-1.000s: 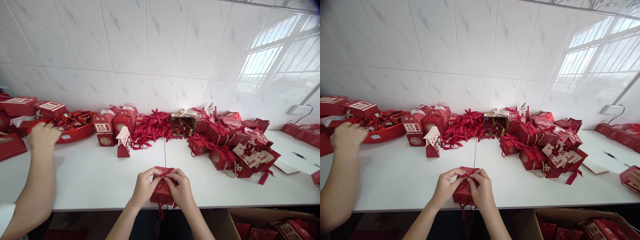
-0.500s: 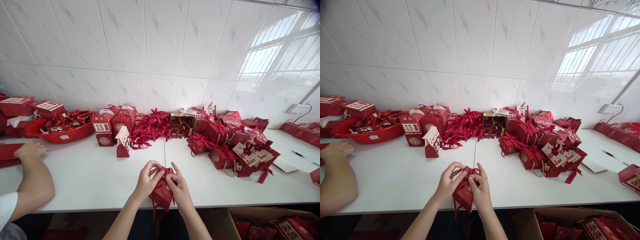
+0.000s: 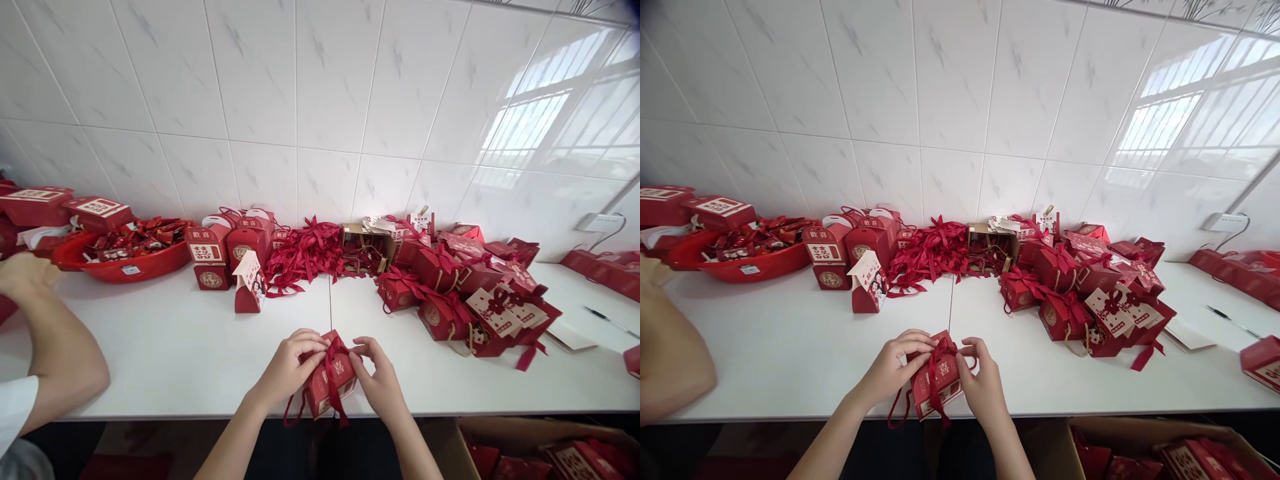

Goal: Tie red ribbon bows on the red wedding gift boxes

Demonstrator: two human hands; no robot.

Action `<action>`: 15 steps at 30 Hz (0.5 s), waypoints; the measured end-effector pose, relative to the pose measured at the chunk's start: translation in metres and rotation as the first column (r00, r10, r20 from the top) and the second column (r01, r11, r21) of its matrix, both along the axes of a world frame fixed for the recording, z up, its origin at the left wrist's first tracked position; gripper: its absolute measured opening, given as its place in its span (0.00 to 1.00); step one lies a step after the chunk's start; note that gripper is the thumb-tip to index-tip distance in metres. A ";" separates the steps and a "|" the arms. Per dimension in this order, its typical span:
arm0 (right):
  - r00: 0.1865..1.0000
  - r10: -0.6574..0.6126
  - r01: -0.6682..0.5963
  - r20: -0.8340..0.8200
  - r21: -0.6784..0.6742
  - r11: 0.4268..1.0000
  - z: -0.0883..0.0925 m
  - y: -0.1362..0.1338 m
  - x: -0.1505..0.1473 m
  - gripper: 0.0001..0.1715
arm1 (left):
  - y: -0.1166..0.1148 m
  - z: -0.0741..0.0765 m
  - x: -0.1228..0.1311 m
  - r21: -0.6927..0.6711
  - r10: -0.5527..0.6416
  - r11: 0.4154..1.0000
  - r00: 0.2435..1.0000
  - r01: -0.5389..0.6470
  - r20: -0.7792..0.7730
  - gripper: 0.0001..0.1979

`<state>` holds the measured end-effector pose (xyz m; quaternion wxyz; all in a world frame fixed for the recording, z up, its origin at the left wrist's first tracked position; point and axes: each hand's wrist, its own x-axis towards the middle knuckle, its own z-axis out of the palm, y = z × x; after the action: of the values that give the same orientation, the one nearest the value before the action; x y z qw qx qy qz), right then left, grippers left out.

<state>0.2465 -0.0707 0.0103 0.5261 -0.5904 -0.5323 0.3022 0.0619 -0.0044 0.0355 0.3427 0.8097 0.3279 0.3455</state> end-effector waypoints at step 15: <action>0.931 0.240 -0.245 0.276 -0.015 0.969 0.045 0.006 0.015 0.21 | -0.005 0.020 -0.002 0.150 -0.020 0.988 0.992 0.039 -0.127 0.10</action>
<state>0.2616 -0.0647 0.0552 0.4114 -0.5512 -0.6720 0.2745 0.0598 -0.0097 0.0552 0.2637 0.8584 0.3094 0.3128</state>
